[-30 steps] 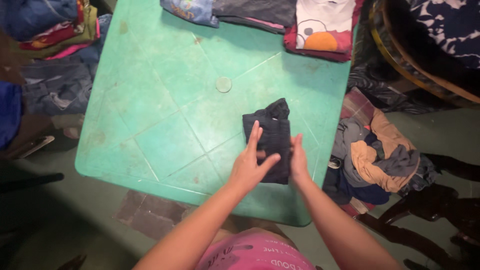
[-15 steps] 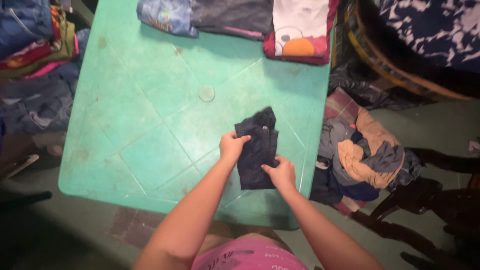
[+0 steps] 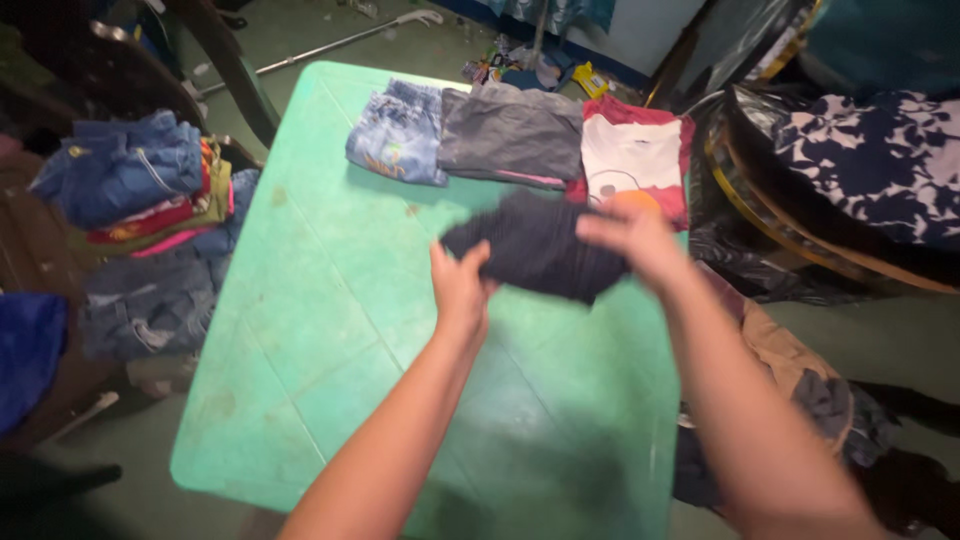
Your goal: The person folds multiple garments one by one on a green plastic table. They handle jeans, a red floral shirt, a pink striped top, denim shorts, black shorts, khaki pants, and a peach-colored top, placing each folded item into a growing stack.
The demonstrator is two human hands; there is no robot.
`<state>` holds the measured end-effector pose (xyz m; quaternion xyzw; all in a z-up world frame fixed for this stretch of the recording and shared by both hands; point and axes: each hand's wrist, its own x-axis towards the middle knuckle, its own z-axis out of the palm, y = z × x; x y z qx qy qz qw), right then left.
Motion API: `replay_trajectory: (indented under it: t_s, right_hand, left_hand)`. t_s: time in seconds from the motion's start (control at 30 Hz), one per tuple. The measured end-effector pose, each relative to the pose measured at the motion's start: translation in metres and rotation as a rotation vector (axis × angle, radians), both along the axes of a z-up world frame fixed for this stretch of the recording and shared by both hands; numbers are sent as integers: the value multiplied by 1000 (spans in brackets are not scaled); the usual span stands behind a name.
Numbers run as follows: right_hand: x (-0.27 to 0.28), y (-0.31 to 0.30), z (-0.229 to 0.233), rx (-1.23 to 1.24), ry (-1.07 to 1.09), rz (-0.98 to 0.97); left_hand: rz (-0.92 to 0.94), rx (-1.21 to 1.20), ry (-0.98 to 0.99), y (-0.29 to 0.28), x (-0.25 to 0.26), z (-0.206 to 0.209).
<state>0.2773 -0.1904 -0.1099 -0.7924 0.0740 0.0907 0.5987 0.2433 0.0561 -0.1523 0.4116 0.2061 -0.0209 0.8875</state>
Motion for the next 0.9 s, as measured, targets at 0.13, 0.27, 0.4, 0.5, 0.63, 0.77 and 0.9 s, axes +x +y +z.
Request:
replay_trajectory:
  t_s: [0.13,0.27,0.4,0.5,0.63,0.77,0.9]
  right_hand:
    - [108,-9,49,-87,-154,120]
    - [192,-12,28,-295,-261,94]
    - [208,27,-75,-1044,-553,-32]
    - [197,59,-133,-989,-169,123]
    - [180,76,-142,-980,-232,55]
    - [145,81,-116,-901,-450,-55]
    - [59,73,-99,-662,-683,-201]
  left_hand:
    - [92,6,-210,2,82,30]
    - [-111,13,73,-3,137,0]
    - [-428,352,233,-5,123,-74]
    - [-526,313,196,0,78,-123]
    - [-672,363,232,8,27,-148]
    - [-783,390,227,13,-11,-145]
    - [-859,421,216,6,-39,-139]
